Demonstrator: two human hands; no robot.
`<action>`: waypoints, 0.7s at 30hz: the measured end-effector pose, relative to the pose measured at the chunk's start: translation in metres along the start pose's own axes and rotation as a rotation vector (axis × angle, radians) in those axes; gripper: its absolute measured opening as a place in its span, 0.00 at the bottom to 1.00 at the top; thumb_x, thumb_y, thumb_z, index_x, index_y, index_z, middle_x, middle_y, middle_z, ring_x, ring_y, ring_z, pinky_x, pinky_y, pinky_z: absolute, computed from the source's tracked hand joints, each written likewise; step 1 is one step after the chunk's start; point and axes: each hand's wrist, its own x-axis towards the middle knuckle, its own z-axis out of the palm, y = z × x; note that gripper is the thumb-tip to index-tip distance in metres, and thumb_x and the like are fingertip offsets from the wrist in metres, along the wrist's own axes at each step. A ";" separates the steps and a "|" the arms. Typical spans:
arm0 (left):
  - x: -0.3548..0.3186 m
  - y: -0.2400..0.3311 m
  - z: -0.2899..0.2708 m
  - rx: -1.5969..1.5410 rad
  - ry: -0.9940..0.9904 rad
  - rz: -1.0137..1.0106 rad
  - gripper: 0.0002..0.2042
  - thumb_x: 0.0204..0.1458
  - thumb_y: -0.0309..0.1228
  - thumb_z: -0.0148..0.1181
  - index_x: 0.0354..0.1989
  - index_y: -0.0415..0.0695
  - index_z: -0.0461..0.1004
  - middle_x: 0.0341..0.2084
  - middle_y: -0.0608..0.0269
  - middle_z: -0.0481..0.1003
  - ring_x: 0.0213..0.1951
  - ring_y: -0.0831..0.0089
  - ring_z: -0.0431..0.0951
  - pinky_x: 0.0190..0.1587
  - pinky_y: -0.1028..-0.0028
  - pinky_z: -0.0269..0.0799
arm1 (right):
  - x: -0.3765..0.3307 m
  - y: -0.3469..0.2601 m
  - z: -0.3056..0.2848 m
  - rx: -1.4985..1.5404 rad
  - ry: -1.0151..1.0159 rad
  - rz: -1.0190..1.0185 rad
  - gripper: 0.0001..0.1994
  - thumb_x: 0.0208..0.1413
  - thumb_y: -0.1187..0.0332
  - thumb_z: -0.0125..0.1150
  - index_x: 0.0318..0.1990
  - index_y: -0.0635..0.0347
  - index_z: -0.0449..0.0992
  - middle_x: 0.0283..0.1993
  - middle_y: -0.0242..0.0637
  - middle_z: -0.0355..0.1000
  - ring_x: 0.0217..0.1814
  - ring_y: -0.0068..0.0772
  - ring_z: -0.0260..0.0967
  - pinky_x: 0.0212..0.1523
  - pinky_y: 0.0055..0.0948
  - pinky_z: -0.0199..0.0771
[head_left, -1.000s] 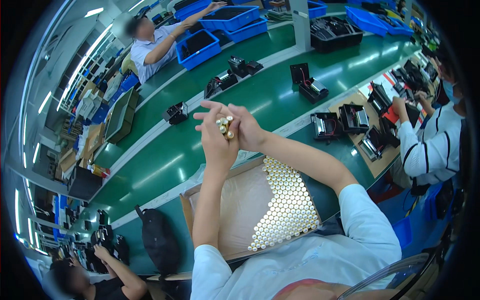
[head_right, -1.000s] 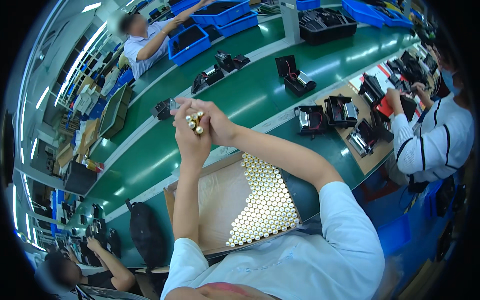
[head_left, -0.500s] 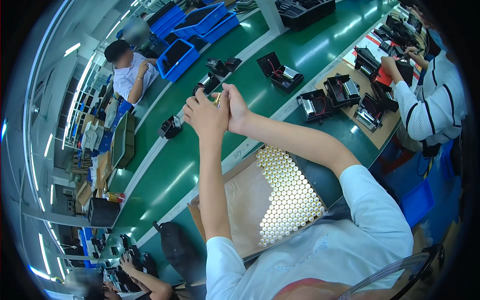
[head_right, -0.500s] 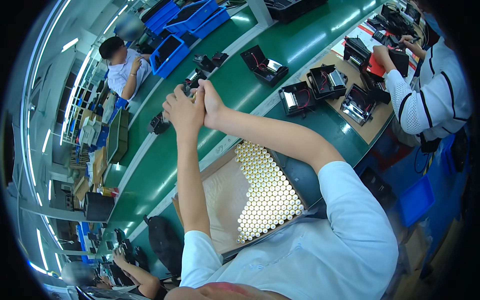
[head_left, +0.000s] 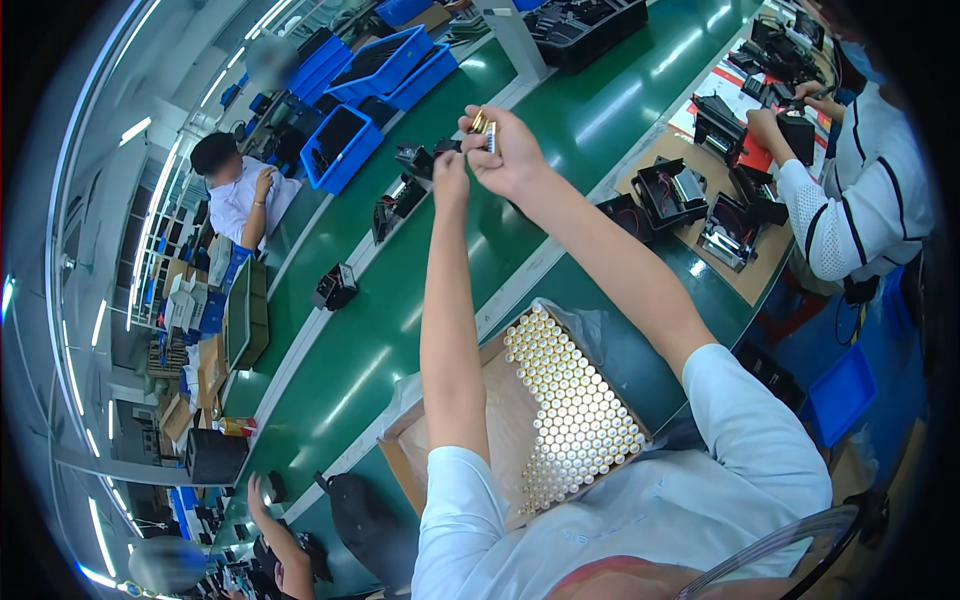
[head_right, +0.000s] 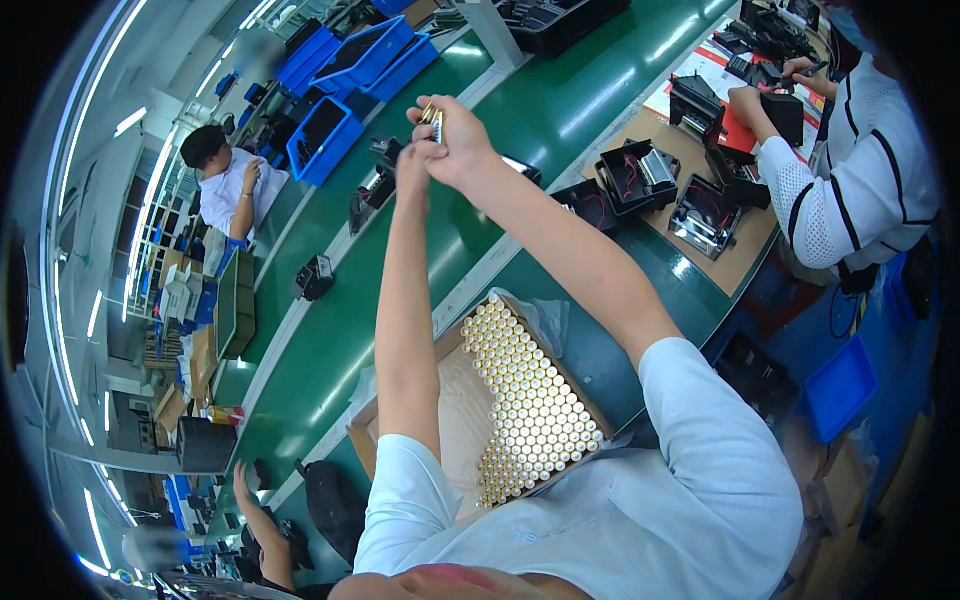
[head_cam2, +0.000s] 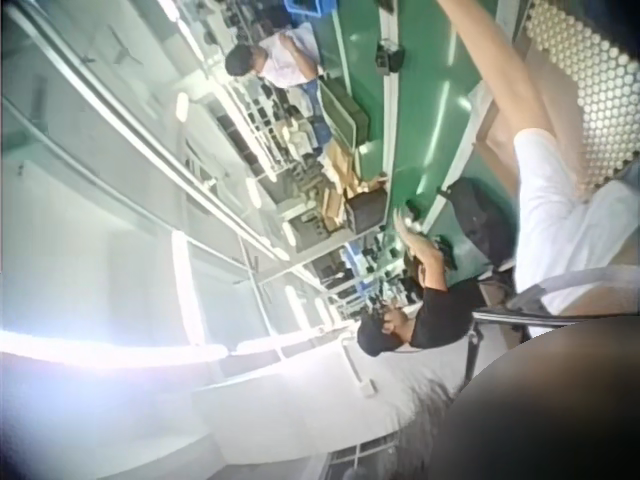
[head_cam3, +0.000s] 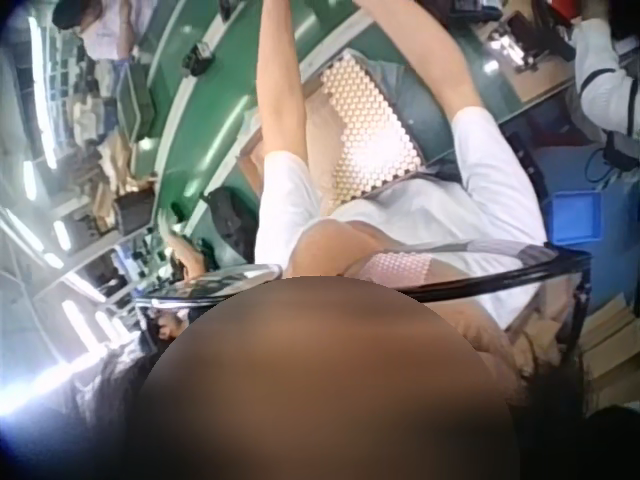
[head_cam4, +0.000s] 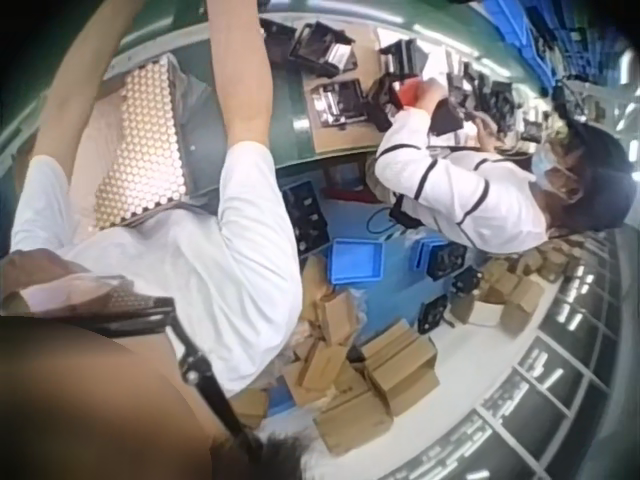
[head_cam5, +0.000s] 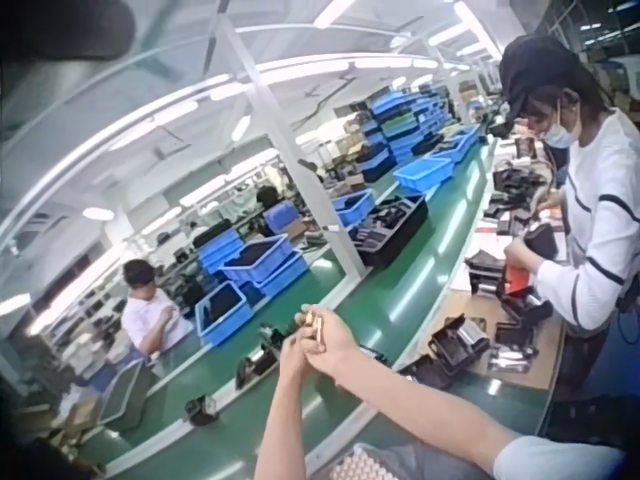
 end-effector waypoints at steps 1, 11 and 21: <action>0.008 -0.010 0.001 0.027 -0.055 -0.032 0.18 0.59 0.35 0.46 0.51 0.36 0.72 0.41 0.52 0.74 0.37 0.66 0.73 0.41 0.71 0.70 | -0.003 -0.006 0.005 -0.020 -0.023 -0.019 0.07 0.62 0.68 0.50 0.39 0.63 0.69 0.33 0.35 0.67 0.20 0.16 0.57 0.09 0.13 0.46; -0.029 -0.013 -0.035 0.195 -0.239 -0.175 0.16 0.55 0.30 0.51 0.49 0.36 0.73 0.34 0.56 0.76 0.33 0.69 0.73 0.35 0.74 0.69 | -0.002 -0.021 0.001 -0.453 -0.070 -0.007 0.10 0.62 0.68 0.52 0.46 0.63 0.70 0.34 0.34 0.68 0.18 0.14 0.56 0.08 0.12 0.42; -0.089 0.035 -0.062 0.810 -0.297 0.032 0.15 0.54 0.23 0.50 0.51 0.39 0.68 0.36 0.55 0.74 0.32 0.70 0.74 0.33 0.73 0.71 | -0.007 0.012 -0.008 -0.985 -0.057 0.065 0.12 0.60 0.65 0.57 0.45 0.65 0.74 0.33 0.36 0.72 0.20 0.18 0.61 0.11 0.16 0.51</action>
